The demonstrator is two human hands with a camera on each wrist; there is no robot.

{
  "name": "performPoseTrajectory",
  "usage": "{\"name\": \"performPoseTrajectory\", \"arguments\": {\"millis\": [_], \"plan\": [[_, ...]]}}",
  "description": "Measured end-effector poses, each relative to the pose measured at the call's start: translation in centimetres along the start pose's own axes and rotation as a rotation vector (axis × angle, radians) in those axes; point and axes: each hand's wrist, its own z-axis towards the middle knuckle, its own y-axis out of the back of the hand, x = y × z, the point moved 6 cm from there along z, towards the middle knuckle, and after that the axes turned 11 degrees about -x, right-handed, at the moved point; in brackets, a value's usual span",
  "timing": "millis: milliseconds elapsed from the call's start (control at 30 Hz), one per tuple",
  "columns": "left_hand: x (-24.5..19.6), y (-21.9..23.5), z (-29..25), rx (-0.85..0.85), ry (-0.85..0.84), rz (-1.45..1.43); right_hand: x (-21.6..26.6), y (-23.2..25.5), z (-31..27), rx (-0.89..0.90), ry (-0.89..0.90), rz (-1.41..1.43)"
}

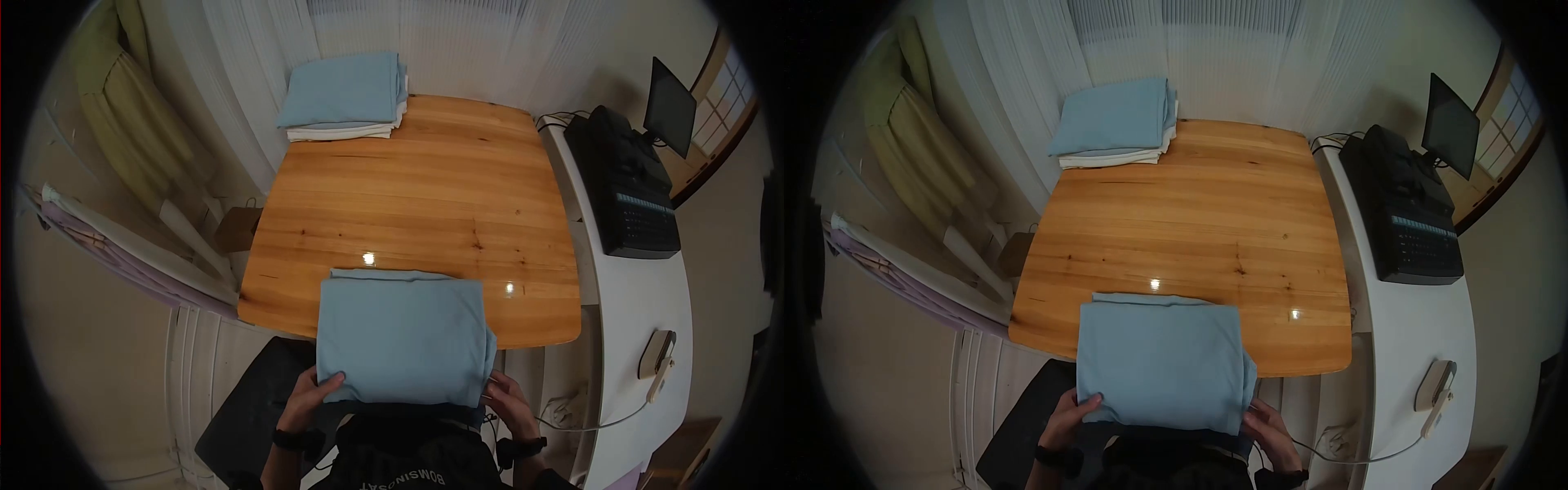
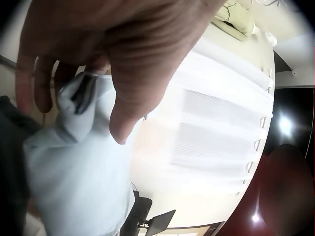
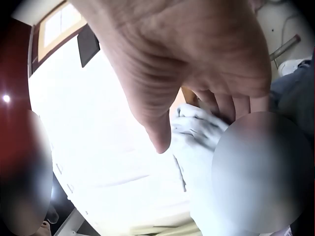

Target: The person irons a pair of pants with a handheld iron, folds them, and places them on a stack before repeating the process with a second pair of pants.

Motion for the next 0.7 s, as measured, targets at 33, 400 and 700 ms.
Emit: {"name": "performPoseTrajectory", "arguments": {"millis": [33,400,700], "plan": [[0.1,-0.8,0.4,0.114,0.066,0.045,0.1,-0.5,0.8,-0.002,-0.007,0.002],[-5.2,-1.0,-0.7,0.16,0.043,0.046,3.0,-6.1,-0.6,0.072,0.1,-0.531],[-20.3,-2.5,-1.2,0.068,0.129,-0.003,16.7,-14.7,-0.8,0.133,-0.071,-0.293]]}}
